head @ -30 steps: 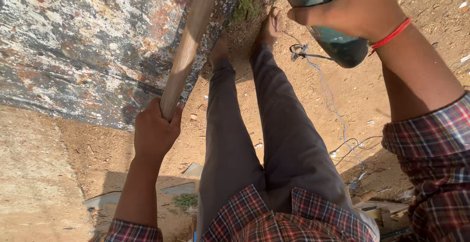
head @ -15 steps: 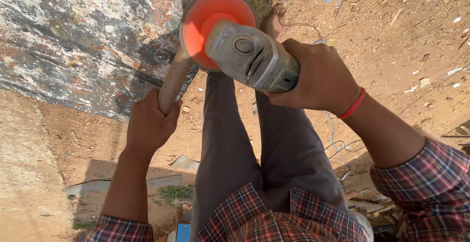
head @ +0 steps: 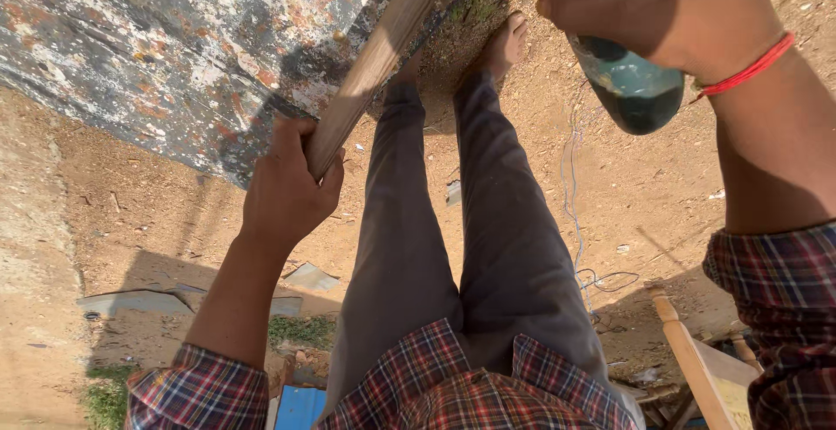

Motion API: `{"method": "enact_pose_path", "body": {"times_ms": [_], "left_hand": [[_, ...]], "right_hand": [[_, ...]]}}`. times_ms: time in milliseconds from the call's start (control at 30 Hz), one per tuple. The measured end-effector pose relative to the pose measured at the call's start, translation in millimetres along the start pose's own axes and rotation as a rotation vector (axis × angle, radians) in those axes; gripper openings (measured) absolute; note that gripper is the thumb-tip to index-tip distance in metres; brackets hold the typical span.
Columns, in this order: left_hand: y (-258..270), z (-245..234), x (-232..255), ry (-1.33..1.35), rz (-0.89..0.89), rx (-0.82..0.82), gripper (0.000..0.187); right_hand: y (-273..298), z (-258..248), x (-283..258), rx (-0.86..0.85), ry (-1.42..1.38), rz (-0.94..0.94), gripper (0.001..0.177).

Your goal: The person sands a wooden rod using a hand-held power sander while holding the rod against a painted surface.

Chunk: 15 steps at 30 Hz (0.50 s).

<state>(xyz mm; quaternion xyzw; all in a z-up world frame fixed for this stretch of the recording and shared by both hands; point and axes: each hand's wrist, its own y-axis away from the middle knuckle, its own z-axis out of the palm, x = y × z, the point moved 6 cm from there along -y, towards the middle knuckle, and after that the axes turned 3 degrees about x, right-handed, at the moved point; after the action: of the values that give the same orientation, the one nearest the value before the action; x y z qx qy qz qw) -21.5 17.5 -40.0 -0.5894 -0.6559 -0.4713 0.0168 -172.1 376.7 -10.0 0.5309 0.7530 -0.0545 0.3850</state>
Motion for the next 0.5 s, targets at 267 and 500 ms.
{"method": "enact_pose_path", "body": {"times_ms": [267, 500], "left_hand": [[7, -2, -7, 0.016, -0.015, -0.041, 0.039], [-4, 5, 0, -0.019, -0.071, -0.102, 0.046]], "right_hand": [[50, 42, -32, 0.015, -0.219, 0.080, 0.055], [28, 3, 47, 0.067, 0.082, -0.253, 0.037]]}}
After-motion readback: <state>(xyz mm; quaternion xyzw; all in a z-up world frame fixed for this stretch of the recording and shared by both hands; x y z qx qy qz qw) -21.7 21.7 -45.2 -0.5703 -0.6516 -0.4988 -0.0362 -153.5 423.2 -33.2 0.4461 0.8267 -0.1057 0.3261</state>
